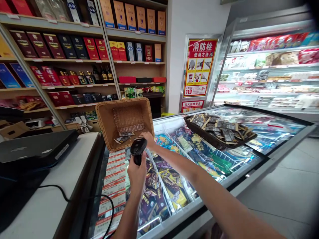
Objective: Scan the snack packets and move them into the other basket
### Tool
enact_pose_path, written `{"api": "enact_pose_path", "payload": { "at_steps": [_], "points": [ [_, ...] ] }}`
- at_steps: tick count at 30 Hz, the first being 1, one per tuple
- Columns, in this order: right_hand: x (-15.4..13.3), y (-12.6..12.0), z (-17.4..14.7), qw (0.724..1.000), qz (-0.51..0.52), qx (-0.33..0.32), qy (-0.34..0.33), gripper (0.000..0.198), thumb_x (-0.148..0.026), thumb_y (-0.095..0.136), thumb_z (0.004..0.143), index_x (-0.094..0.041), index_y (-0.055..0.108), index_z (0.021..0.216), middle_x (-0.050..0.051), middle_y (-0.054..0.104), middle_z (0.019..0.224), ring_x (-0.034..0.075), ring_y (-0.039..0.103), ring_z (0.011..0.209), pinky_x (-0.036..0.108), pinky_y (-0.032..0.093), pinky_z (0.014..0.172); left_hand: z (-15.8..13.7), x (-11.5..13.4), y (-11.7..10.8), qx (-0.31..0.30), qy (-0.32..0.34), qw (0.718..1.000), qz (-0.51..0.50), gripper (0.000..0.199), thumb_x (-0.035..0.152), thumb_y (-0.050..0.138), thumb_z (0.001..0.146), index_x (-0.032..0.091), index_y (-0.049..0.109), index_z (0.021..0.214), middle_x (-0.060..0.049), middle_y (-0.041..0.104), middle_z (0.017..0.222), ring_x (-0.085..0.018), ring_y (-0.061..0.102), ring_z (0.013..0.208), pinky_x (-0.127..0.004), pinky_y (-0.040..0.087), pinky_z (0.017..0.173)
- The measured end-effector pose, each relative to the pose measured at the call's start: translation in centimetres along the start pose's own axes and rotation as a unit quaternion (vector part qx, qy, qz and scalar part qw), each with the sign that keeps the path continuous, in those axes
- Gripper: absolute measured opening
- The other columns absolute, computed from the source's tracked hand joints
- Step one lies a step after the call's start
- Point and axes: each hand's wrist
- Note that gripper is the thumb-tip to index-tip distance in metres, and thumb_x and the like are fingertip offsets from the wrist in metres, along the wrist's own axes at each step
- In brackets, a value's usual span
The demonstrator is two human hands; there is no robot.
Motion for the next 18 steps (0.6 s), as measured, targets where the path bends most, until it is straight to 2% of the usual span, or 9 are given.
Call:
{"api": "enact_pose_path", "payload": {
  "at_steps": [2,4,8,10,13,16,18],
  "points": [
    [1.2,-2.2,-0.7,0.995,0.025,0.042,0.086,0.026,-0.043,0.072,0.082,-0.02,0.064,0.072,-0.001,0.062,0.069,0.016,0.055,0.072,0.028,0.043,0.07,0.0,0.0,0.3,-0.004,-0.002,1.0,-0.009,0.058,0.076,0.058,0.081,0.021,0.069,0.095,-0.001,0.063,0.063,-0.021,0.062,0.062,-0.028,0.043,0.056],
    [2.4,-5.2,-2.8,0.98,0.085,0.082,0.163,0.033,-0.051,0.074,0.079,-0.02,0.062,0.072,-0.004,0.055,0.061,0.013,0.05,0.062,0.025,0.038,0.06,0.0,-0.1,0.7,-0.012,-0.004,1.0,-0.023,0.059,0.076,0.06,0.078,0.02,0.069,0.093,0.0,0.062,0.063,-0.02,0.061,0.06,-0.027,0.042,0.054],
    [4.1,-11.2,-7.7,0.923,0.242,0.14,0.264,0.049,-0.061,0.083,0.063,-0.02,0.056,0.07,-0.007,0.046,0.055,0.009,0.041,0.051,0.022,0.03,0.047,0.1,-0.2,1.5,-0.058,-0.005,0.997,-0.046,0.058,0.074,0.064,0.076,0.019,0.067,0.093,0.001,0.06,0.061,-0.017,0.057,0.055,-0.026,0.041,0.05],
    [4.6,-13.2,-9.3,0.895,0.288,0.168,0.296,0.051,-0.06,0.085,0.06,-0.021,0.055,0.072,-0.007,0.046,0.055,0.007,0.039,0.047,0.022,0.028,0.043,-0.1,-0.3,1.9,-0.088,-0.001,0.995,-0.036,0.055,0.072,0.065,0.076,0.019,0.066,0.09,0.001,0.059,0.059,-0.017,0.057,0.053,-0.026,0.042,0.049],
    [4.9,-15.0,-10.1,0.869,0.325,0.189,0.322,0.047,-0.054,0.086,0.064,-0.022,0.056,0.08,-0.009,0.046,0.054,0.007,0.038,0.043,0.021,0.028,0.04,-0.4,-0.3,2.3,-0.122,0.005,0.992,-0.014,0.052,0.071,0.066,0.075,0.02,0.064,0.084,0.001,0.059,0.056,-0.017,0.057,0.051,-0.026,0.042,0.049],
    [4.5,-15.7,-9.6,0.856,0.37,0.188,0.309,0.044,-0.047,0.085,0.068,-0.023,0.054,0.088,-0.006,0.056,0.064,0.008,0.049,0.049,0.021,0.039,0.046,-0.6,-0.4,2.5,-0.144,0.017,0.989,0.004,0.052,0.072,0.067,0.075,0.021,0.063,0.083,0.002,0.057,0.053,-0.017,0.056,0.049,-0.026,0.04,0.048],
    [4.2,-16.0,-9.4,0.859,0.375,0.176,0.299,0.046,-0.042,0.086,0.068,-0.023,0.051,0.09,-0.005,0.059,0.069,0.008,0.051,0.052,0.021,0.04,0.049,-0.6,-0.4,2.5,-0.153,0.02,0.988,0.01,0.053,0.072,0.066,0.075,0.021,0.064,0.084,0.002,0.057,0.052,-0.018,0.056,0.049,-0.026,0.039,0.047]
  ]
}}
Point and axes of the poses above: each hand's wrist, its own z-axis towards the middle knuckle, its own y-axis out of the palm, x = y × z
